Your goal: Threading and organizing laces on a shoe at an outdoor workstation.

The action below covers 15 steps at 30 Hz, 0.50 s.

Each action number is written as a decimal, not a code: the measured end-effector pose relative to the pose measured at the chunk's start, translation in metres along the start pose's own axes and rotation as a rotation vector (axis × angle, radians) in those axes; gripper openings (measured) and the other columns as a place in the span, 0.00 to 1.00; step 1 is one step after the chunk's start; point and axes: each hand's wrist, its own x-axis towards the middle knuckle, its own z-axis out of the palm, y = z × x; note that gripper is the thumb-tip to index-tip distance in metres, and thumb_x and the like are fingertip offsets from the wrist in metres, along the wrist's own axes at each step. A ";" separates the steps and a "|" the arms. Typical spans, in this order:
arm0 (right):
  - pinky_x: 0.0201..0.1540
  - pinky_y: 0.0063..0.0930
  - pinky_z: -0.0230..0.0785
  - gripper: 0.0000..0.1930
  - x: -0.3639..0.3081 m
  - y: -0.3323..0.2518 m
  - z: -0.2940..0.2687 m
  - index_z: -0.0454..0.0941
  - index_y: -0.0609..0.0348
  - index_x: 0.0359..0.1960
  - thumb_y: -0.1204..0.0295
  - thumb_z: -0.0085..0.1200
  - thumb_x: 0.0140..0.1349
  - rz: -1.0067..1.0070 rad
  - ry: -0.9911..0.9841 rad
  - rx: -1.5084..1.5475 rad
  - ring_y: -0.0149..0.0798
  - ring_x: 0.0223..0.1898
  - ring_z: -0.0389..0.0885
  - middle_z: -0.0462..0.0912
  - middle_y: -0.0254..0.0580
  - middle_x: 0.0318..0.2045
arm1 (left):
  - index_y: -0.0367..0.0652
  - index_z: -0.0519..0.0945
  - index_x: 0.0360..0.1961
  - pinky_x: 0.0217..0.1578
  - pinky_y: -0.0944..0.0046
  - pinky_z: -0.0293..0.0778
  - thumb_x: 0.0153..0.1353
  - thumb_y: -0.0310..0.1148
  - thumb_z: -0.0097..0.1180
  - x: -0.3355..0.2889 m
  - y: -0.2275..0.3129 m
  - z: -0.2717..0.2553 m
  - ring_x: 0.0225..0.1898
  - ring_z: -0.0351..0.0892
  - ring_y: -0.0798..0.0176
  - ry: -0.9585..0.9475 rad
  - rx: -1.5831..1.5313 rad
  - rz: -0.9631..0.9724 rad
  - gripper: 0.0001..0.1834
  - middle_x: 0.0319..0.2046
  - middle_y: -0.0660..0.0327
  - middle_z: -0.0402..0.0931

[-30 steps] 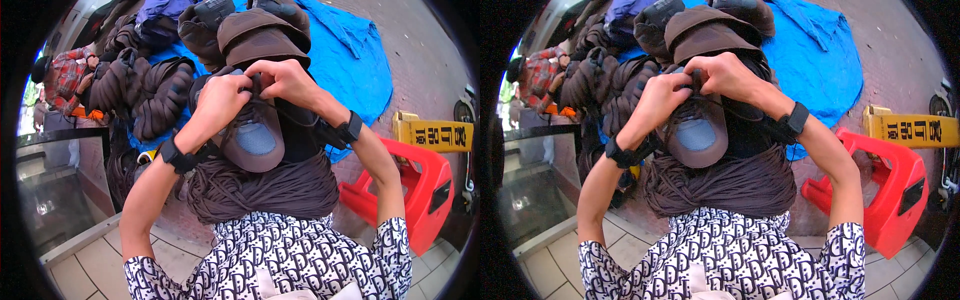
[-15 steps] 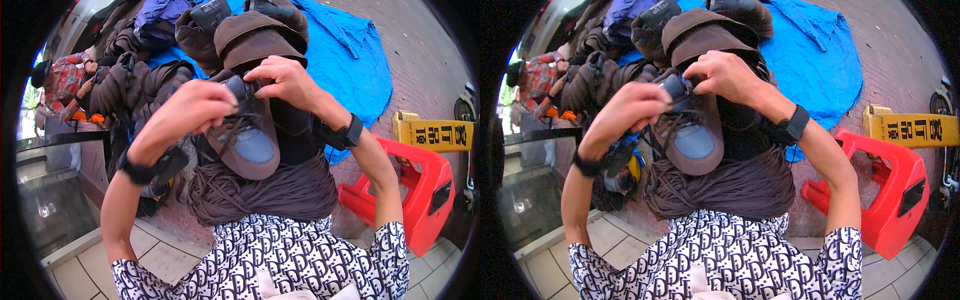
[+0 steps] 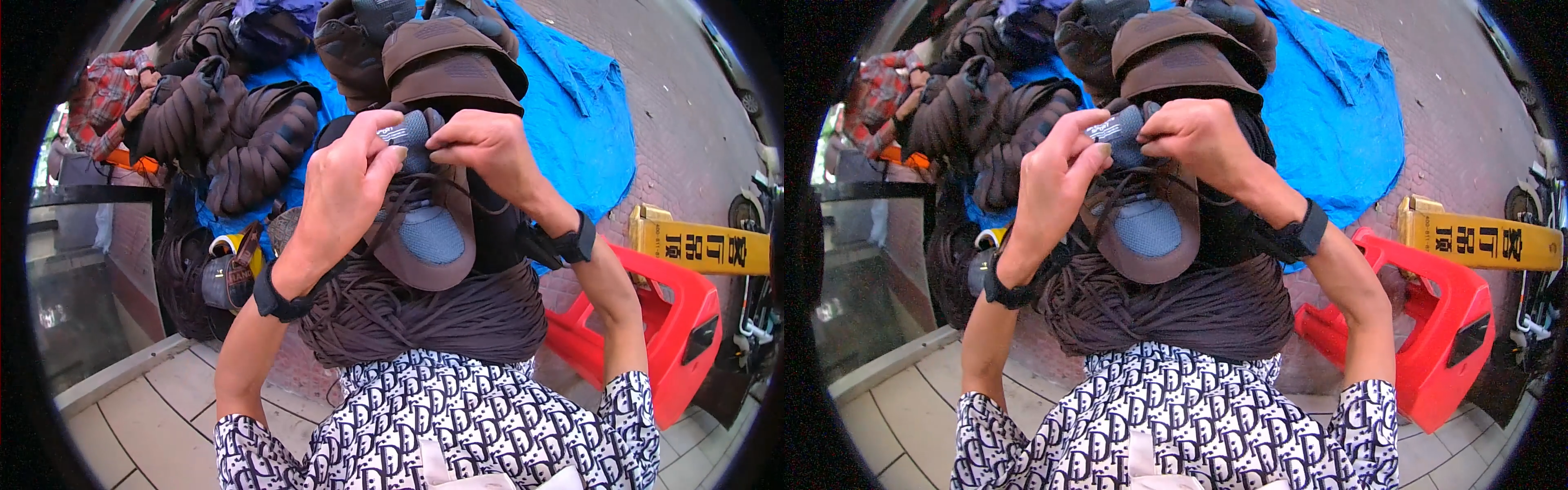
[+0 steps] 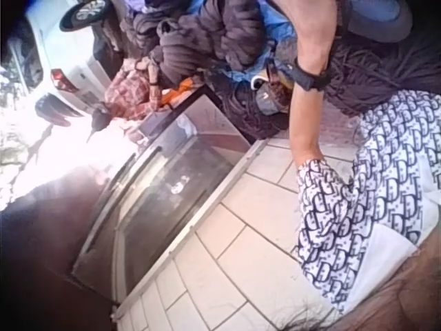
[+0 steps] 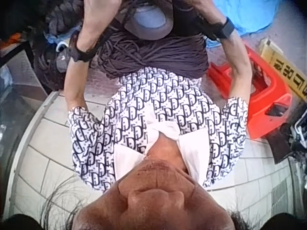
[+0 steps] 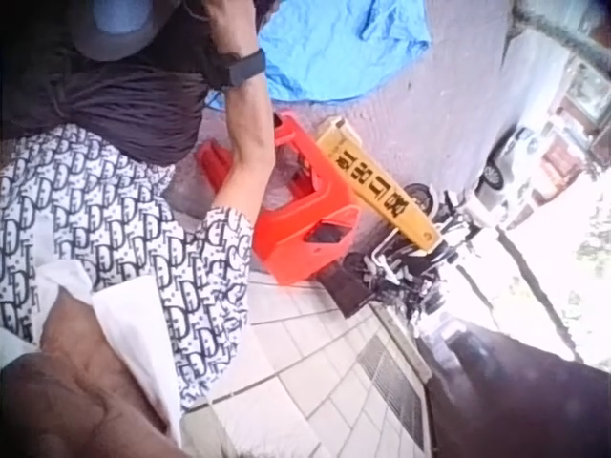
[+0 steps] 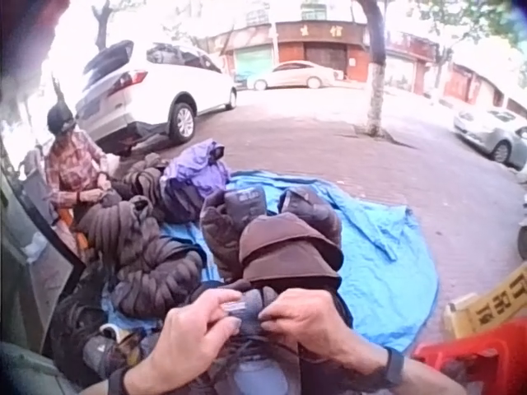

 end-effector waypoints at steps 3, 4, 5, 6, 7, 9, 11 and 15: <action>0.29 0.17 0.67 0.05 0.004 -0.012 -0.008 0.79 0.65 0.24 0.78 0.60 0.42 0.211 0.082 0.285 0.30 0.25 0.76 0.78 0.38 0.22 | 0.36 0.73 0.41 0.29 0.69 0.70 0.54 0.25 0.48 0.007 -0.019 0.008 0.24 0.76 0.66 -0.018 0.036 0.043 0.12 0.21 0.55 0.76; 0.28 0.16 0.66 0.05 0.007 -0.018 -0.010 0.78 0.66 0.23 0.79 0.60 0.42 0.116 0.066 0.179 0.28 0.25 0.75 0.79 0.37 0.22 | 0.36 0.75 0.34 0.29 0.53 0.70 0.52 0.30 0.49 0.017 -0.020 0.011 0.29 0.76 0.45 -0.048 0.003 0.020 0.10 0.24 0.47 0.75; 0.28 0.16 0.66 0.05 0.012 -0.028 -0.007 0.78 0.66 0.23 0.79 0.60 0.42 0.106 0.054 0.186 0.28 0.25 0.75 0.79 0.37 0.22 | 0.36 0.75 0.34 0.29 0.53 0.70 0.52 0.30 0.49 0.026 -0.026 0.012 0.29 0.76 0.45 -0.035 0.007 0.011 0.10 0.24 0.47 0.75; 0.28 0.16 0.66 0.05 0.019 -0.041 -0.001 0.78 0.66 0.23 0.80 0.60 0.41 0.002 0.073 0.243 0.28 0.25 0.75 0.78 0.37 0.22 | 0.36 0.75 0.33 0.29 0.52 0.70 0.51 0.31 0.49 0.033 -0.036 0.015 0.29 0.75 0.44 -0.116 0.103 0.107 0.11 0.24 0.46 0.75; 0.27 0.16 0.65 0.06 0.024 -0.048 -0.001 0.78 0.66 0.22 0.81 0.61 0.40 -0.089 0.101 0.293 0.27 0.24 0.75 0.78 0.37 0.21 | 0.36 0.75 0.33 0.29 0.52 0.70 0.51 0.31 0.48 0.038 -0.033 0.017 0.29 0.75 0.44 -0.213 0.190 0.208 0.11 0.24 0.46 0.75; 0.27 0.16 0.66 0.07 0.034 -0.058 -0.005 0.78 0.67 0.24 0.82 0.60 0.41 -0.206 0.103 0.210 0.27 0.24 0.75 0.78 0.36 0.21 | 0.36 0.75 0.31 0.28 0.56 0.71 0.51 0.30 0.50 0.036 -0.028 0.008 0.26 0.76 0.47 -0.263 0.101 0.244 0.09 0.24 0.46 0.75; 0.27 0.16 0.67 0.07 0.035 -0.057 -0.005 0.78 0.67 0.27 0.82 0.59 0.42 0.223 0.108 0.523 0.27 0.25 0.76 0.78 0.37 0.22 | 0.36 0.76 0.29 0.27 0.62 0.71 0.51 0.29 0.52 0.033 -0.020 0.008 0.24 0.76 0.53 -0.104 -0.348 -0.260 0.07 0.23 0.48 0.75; 0.27 0.14 0.66 0.04 0.037 -0.029 0.008 0.79 0.66 0.25 0.77 0.57 0.47 0.339 0.063 0.702 0.24 0.24 0.75 0.77 0.34 0.21 | 0.37 0.76 0.28 0.27 0.66 0.70 0.51 0.26 0.53 0.001 -0.009 0.007 0.24 0.76 0.58 0.256 0.050 0.078 0.04 0.22 0.56 0.75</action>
